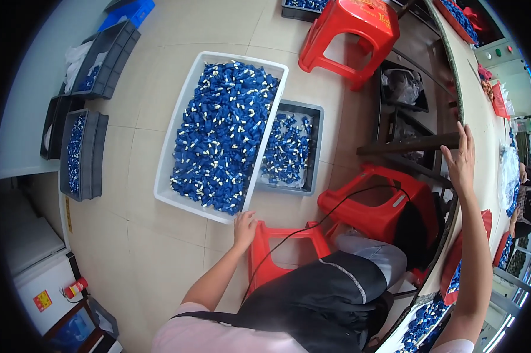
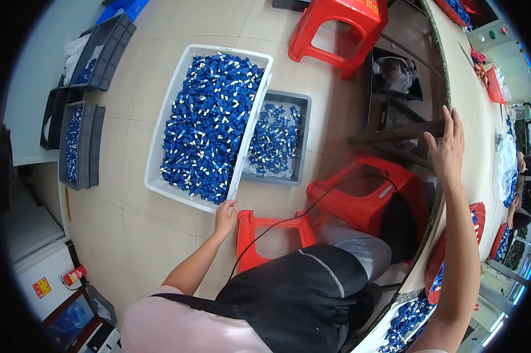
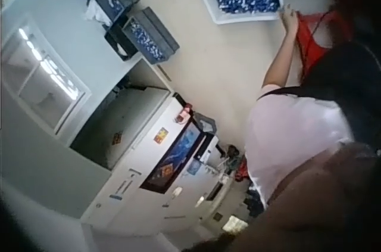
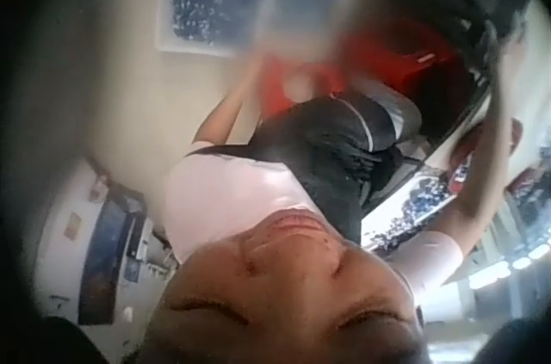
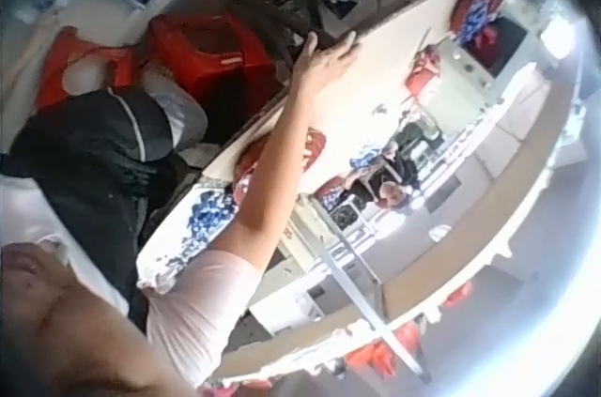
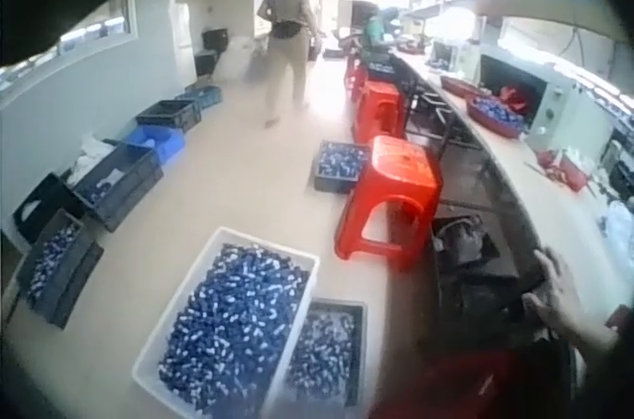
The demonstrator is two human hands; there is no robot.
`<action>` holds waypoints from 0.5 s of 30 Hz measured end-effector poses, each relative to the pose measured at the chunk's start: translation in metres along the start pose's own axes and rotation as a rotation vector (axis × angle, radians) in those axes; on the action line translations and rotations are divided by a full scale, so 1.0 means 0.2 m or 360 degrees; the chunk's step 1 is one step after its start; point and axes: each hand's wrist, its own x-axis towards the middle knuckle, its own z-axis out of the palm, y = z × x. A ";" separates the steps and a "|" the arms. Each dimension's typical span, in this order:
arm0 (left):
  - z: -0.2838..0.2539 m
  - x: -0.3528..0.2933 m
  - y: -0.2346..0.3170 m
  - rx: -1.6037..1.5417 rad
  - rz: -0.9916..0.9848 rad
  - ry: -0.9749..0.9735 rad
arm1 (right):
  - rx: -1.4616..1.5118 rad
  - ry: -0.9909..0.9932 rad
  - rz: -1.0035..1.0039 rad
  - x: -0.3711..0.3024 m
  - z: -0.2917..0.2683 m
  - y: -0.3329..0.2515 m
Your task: The person applies glue from a bottle to small blue plastic bodies, then attaches white plastic heads to them by hand.
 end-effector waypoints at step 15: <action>0.28 -0.05 -0.07 0.0642 0.0251 -0.0182 | -0.0021 0.0084 -0.0129 0.00 0.02 0.06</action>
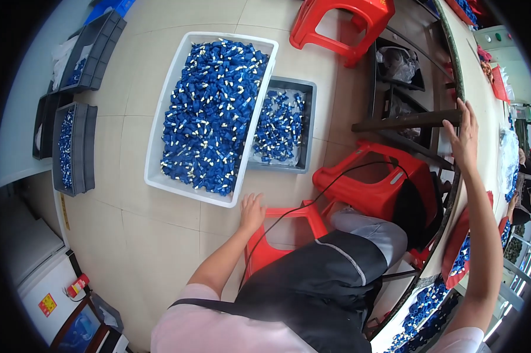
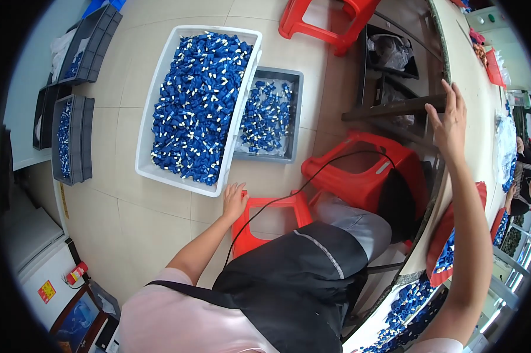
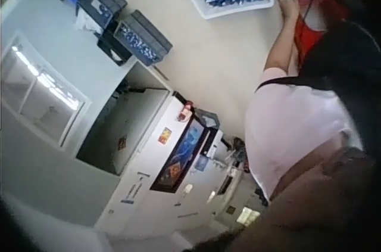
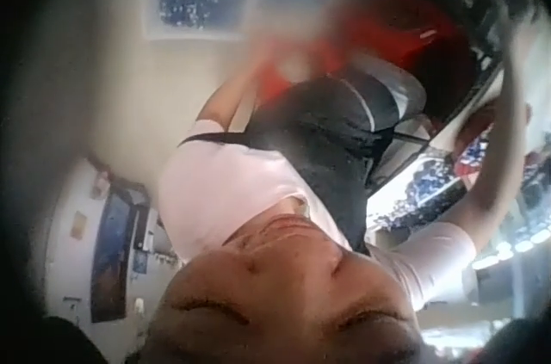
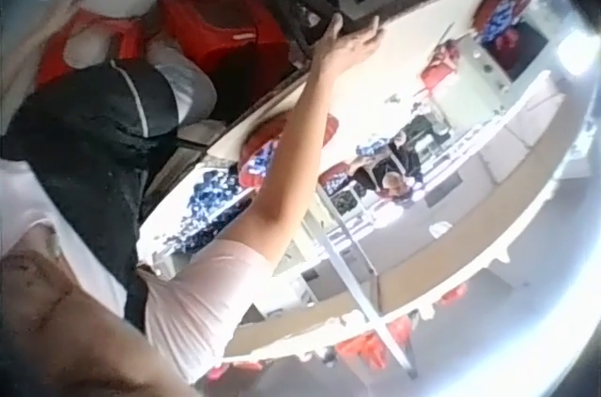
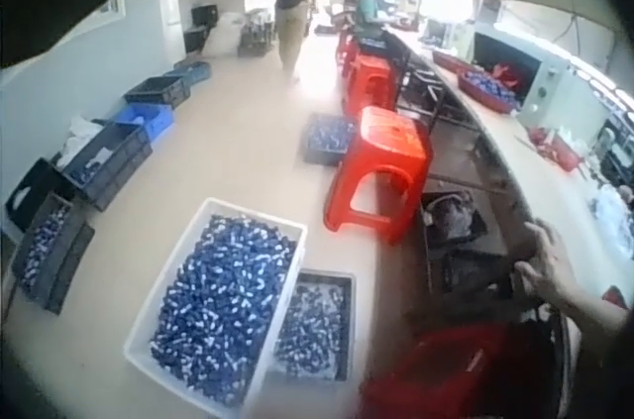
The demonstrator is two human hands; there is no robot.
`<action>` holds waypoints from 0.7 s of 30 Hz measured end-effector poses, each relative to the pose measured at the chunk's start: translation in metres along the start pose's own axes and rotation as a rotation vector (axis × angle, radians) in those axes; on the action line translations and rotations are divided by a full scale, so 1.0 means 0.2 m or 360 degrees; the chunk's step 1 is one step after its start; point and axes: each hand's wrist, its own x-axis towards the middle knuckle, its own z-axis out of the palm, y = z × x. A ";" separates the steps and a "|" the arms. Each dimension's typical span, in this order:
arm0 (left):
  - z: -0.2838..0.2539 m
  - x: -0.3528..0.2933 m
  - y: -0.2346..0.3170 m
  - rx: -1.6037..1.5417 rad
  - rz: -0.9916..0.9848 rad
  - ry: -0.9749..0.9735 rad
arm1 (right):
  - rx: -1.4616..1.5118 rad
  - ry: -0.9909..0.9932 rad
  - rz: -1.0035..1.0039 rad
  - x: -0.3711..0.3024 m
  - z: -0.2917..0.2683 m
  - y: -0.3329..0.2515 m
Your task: The person applies glue from a bottle to small blue plastic bodies, then attaches white plastic heads to them by hand.
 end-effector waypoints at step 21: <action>-0.16 0.18 -0.12 0.0100 -0.0161 0.0675 | -0.0043 -0.0012 -0.0128 0.00 0.03 0.07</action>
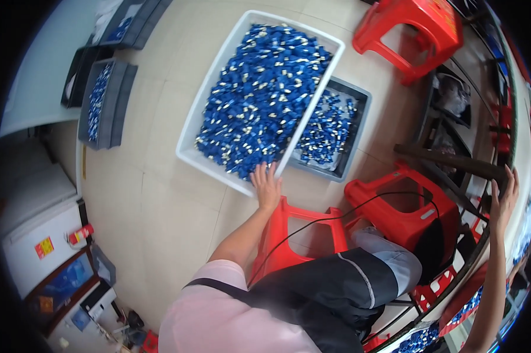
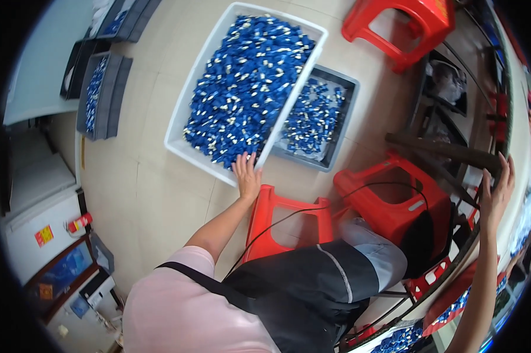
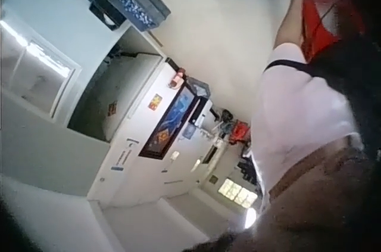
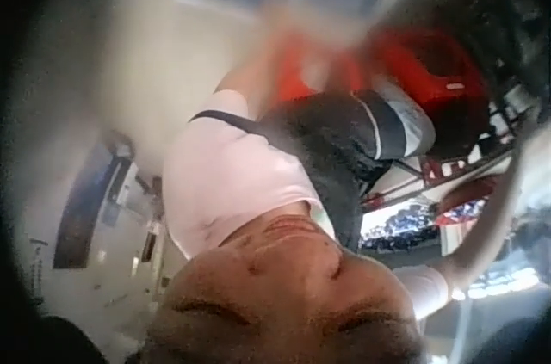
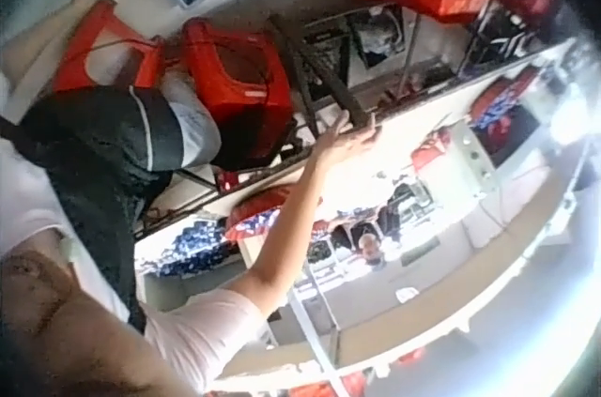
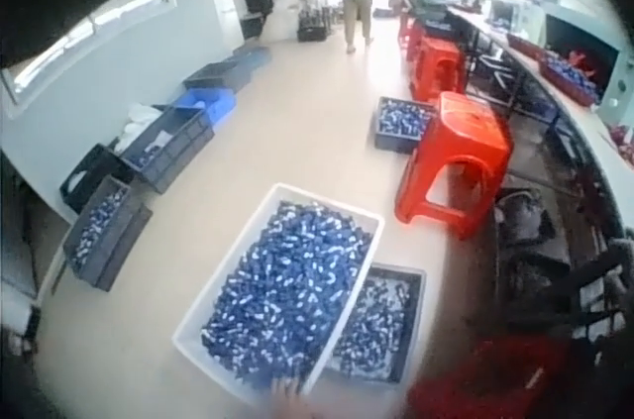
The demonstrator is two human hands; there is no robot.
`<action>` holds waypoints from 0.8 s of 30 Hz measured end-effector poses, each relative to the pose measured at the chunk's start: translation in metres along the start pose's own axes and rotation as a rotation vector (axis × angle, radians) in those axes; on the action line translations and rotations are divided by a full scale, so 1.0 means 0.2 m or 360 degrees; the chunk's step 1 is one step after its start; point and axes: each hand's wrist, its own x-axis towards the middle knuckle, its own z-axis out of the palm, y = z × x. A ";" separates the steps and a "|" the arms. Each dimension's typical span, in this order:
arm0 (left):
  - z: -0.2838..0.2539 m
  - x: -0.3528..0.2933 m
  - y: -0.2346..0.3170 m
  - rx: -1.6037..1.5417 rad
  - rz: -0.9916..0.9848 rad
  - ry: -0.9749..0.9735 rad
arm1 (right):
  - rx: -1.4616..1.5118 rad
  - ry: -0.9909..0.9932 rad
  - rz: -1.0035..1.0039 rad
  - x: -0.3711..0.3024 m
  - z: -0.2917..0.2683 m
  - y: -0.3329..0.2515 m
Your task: The person applies glue from a bottle to small blue plastic bodies, then attaches white plastic heads to them by hand.
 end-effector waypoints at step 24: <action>-0.88 -0.55 1.69 -0.1402 0.1694 -0.2220 | -0.0572 0.1959 0.2410 -2.56 -1.53 -1.28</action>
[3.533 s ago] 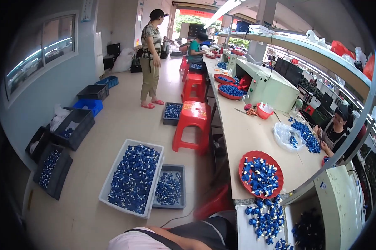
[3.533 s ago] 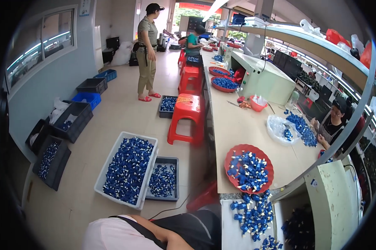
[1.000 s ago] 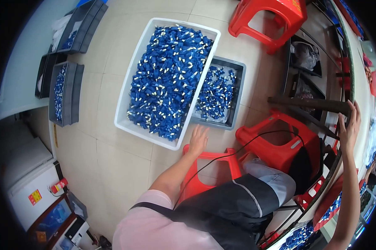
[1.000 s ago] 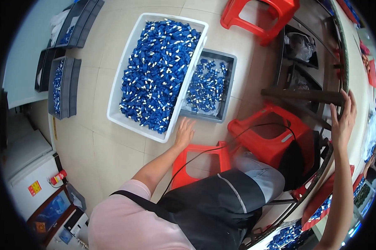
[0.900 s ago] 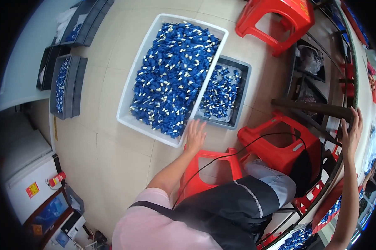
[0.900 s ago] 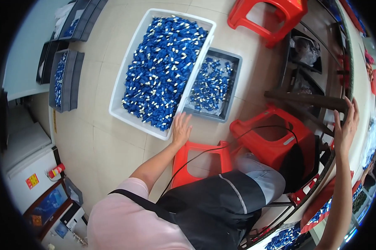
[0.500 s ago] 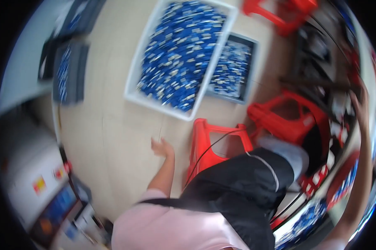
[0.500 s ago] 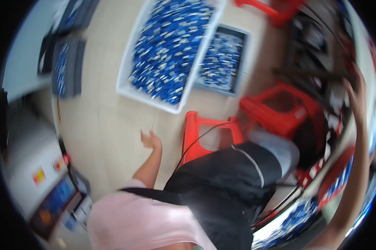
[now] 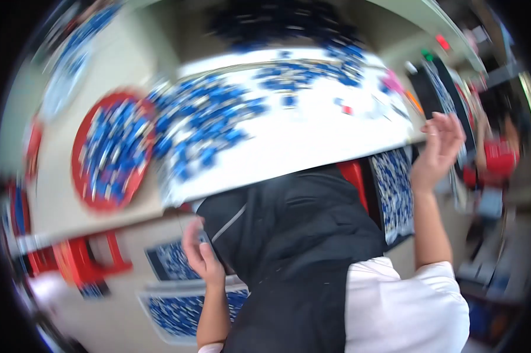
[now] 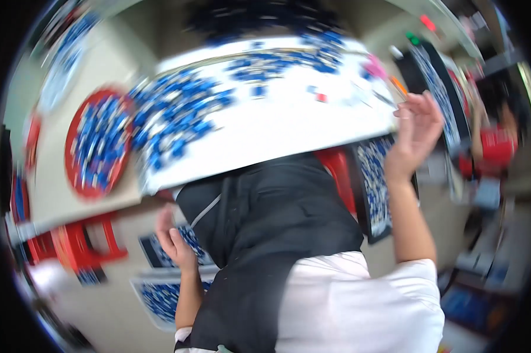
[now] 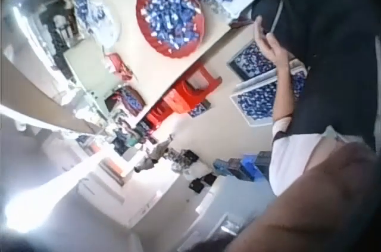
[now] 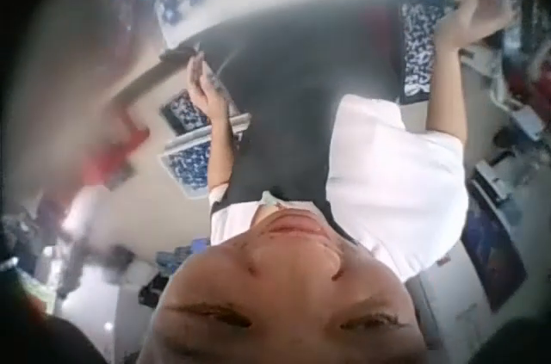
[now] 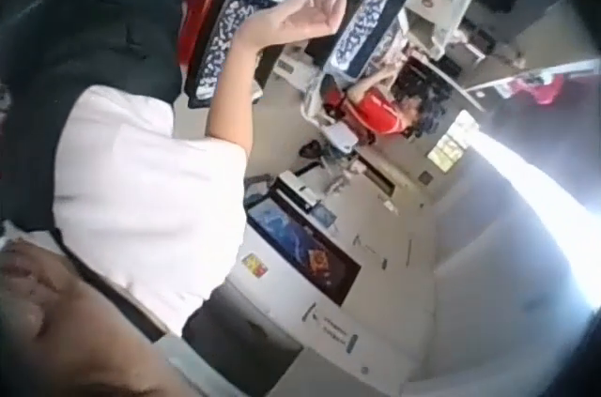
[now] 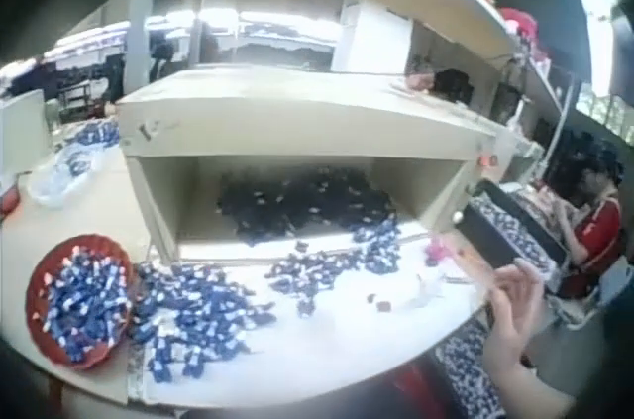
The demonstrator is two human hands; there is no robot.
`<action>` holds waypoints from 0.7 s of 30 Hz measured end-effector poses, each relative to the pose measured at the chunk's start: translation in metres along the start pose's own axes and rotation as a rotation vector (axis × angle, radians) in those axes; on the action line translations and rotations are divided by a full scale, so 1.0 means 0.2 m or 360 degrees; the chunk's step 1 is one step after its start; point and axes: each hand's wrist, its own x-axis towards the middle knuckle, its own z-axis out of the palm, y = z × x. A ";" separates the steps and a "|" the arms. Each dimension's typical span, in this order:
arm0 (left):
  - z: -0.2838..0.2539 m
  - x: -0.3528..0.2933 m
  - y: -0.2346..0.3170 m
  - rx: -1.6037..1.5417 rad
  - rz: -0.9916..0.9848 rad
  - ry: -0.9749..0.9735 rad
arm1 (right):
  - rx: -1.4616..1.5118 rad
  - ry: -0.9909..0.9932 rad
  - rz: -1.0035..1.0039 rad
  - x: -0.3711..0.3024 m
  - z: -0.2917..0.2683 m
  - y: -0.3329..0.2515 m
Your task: The person applies glue from a bottle to small blue plastic bodies, then attaches white plastic heads to them by hand.
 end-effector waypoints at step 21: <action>0.55 0.17 0.03 -0.0560 -0.1370 -0.0712 | -0.1642 -0.0546 0.1022 -1.32 -1.21 0.50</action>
